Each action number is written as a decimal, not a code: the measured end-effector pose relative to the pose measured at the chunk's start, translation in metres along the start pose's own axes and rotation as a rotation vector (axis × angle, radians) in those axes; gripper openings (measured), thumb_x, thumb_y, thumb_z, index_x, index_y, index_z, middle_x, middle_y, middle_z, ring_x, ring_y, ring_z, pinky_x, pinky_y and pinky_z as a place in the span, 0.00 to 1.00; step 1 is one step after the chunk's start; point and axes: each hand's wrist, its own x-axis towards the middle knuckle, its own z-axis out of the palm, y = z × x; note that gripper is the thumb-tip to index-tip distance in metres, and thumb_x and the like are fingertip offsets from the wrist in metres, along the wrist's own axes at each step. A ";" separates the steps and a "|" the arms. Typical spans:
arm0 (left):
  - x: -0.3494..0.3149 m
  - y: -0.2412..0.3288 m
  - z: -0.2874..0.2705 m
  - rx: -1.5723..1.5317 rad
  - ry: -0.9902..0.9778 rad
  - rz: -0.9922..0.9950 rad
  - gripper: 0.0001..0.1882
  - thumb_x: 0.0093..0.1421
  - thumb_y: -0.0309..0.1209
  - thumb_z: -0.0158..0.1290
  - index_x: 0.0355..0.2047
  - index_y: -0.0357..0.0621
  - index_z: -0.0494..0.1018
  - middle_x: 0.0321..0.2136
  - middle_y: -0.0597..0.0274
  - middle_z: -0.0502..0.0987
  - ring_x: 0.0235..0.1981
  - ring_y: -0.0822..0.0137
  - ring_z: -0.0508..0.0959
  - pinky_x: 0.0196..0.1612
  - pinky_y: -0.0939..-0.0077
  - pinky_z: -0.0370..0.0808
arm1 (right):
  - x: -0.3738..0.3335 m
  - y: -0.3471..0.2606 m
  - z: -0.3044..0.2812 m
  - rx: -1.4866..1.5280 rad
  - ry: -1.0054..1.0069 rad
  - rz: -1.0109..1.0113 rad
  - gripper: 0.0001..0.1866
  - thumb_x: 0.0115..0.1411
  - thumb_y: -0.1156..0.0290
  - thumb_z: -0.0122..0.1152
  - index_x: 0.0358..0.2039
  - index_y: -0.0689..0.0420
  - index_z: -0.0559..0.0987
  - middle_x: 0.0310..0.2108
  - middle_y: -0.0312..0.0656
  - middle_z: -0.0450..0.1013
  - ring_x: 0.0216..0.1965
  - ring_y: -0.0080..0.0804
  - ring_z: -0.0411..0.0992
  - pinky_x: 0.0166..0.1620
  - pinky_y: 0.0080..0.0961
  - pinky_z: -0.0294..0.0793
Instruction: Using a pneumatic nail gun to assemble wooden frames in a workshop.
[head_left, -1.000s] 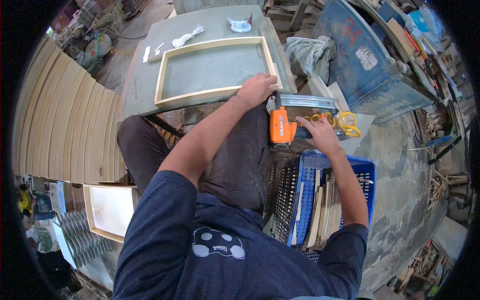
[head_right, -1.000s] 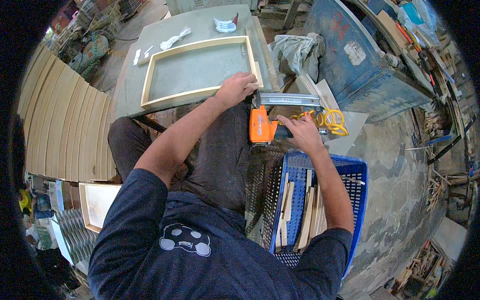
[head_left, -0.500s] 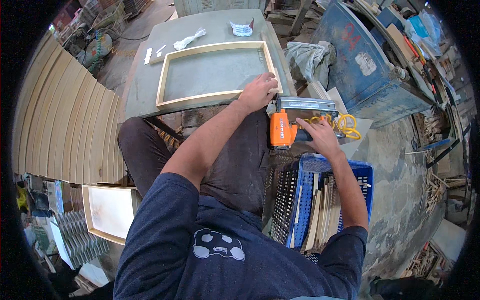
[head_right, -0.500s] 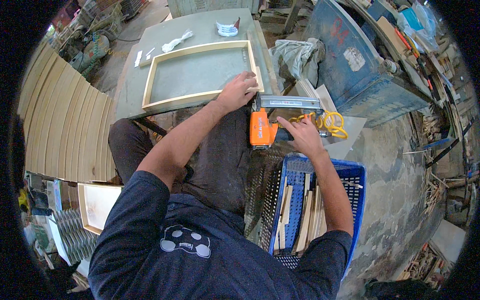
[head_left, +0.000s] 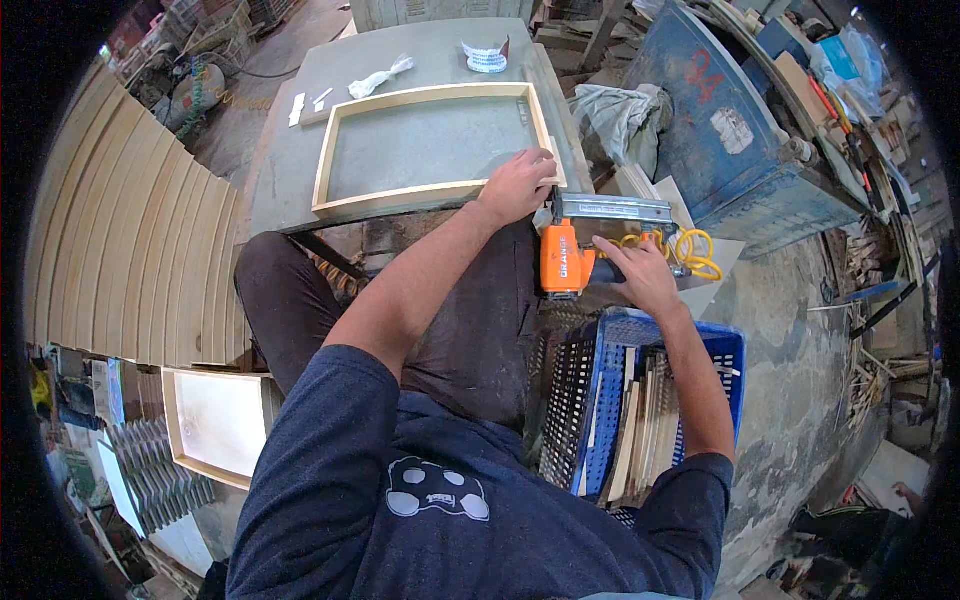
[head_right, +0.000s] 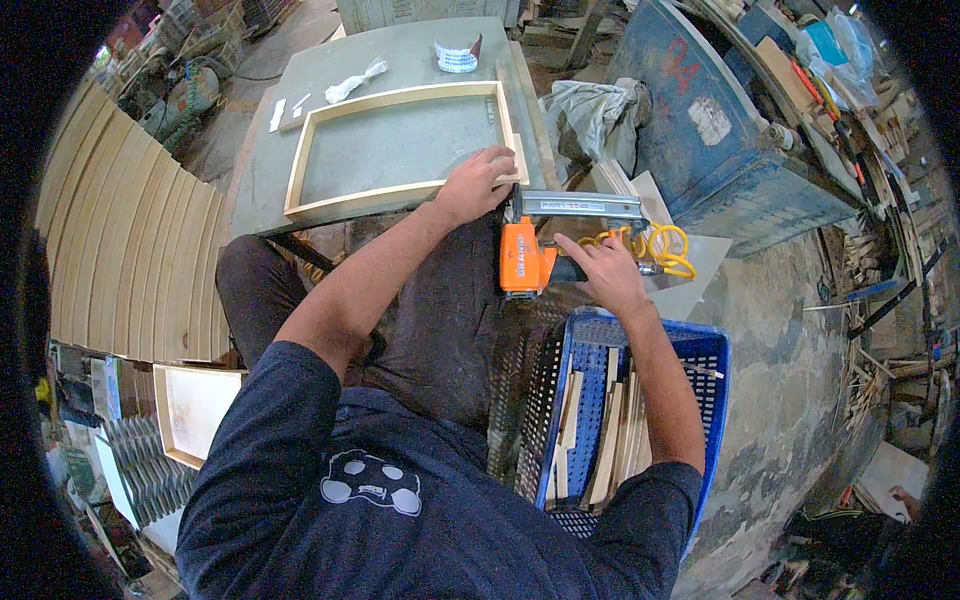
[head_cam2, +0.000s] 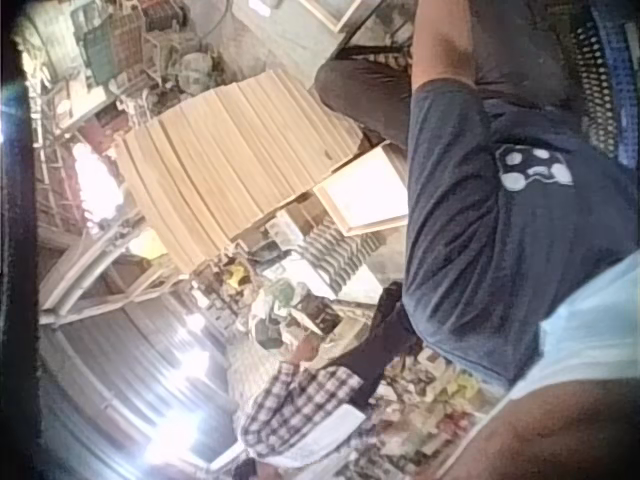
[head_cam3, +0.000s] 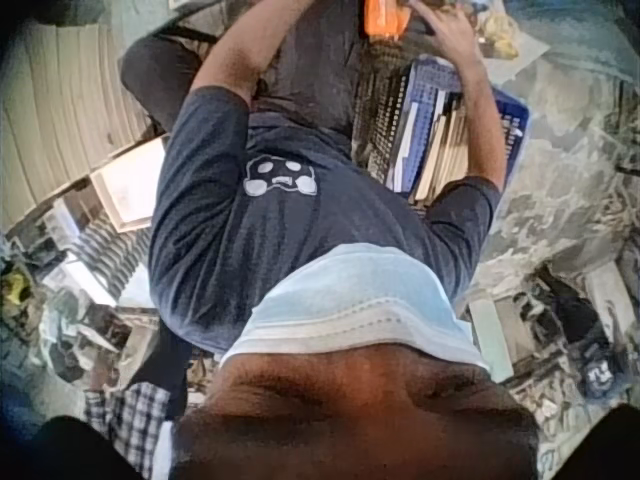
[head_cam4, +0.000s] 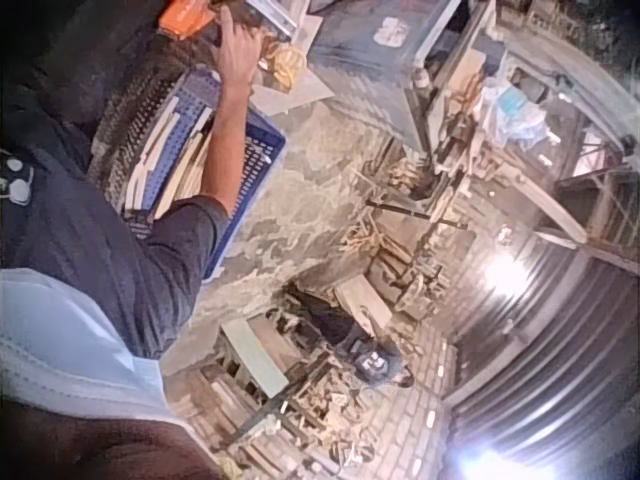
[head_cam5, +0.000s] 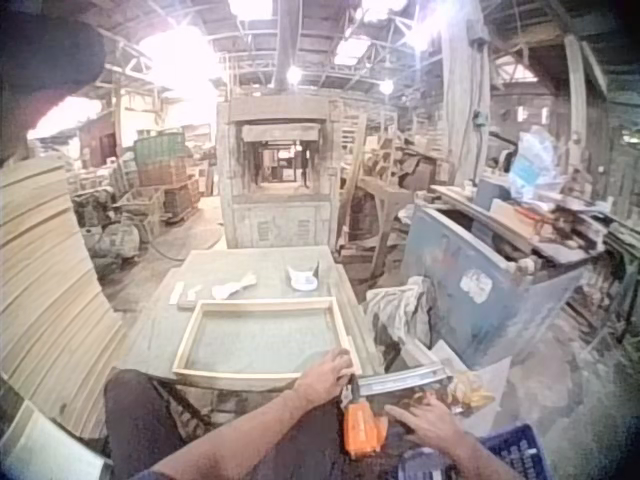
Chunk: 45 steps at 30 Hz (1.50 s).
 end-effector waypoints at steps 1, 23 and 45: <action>0.000 0.000 0.000 0.000 -0.005 0.000 0.10 0.54 0.27 0.52 0.38 0.43 0.70 0.48 0.54 0.71 0.50 0.50 0.71 0.51 0.59 0.71 | 0.000 0.000 0.000 -0.001 0.006 -0.006 0.47 0.41 0.68 0.72 0.63 0.48 0.61 0.32 0.40 0.76 0.36 0.35 0.74 0.47 0.31 0.67; 0.001 -0.006 0.001 -0.013 -0.018 0.006 0.14 0.50 0.27 0.55 0.38 0.43 0.69 0.40 0.54 0.71 0.48 0.51 0.71 0.49 0.58 0.72 | -0.019 -0.014 -0.002 0.047 0.078 -0.017 0.46 0.40 0.66 0.73 0.63 0.48 0.63 0.32 0.39 0.75 0.35 0.35 0.73 0.46 0.32 0.66; -0.035 -0.024 -0.111 -0.286 0.343 -0.107 0.13 0.54 0.23 0.51 0.41 0.38 0.71 0.40 0.47 0.74 0.48 0.48 0.72 0.53 0.58 0.68 | -0.035 -0.224 -0.047 0.431 -0.114 0.083 0.59 0.33 0.71 0.74 0.68 0.52 0.53 0.26 0.37 0.71 0.32 0.35 0.72 0.42 0.31 0.66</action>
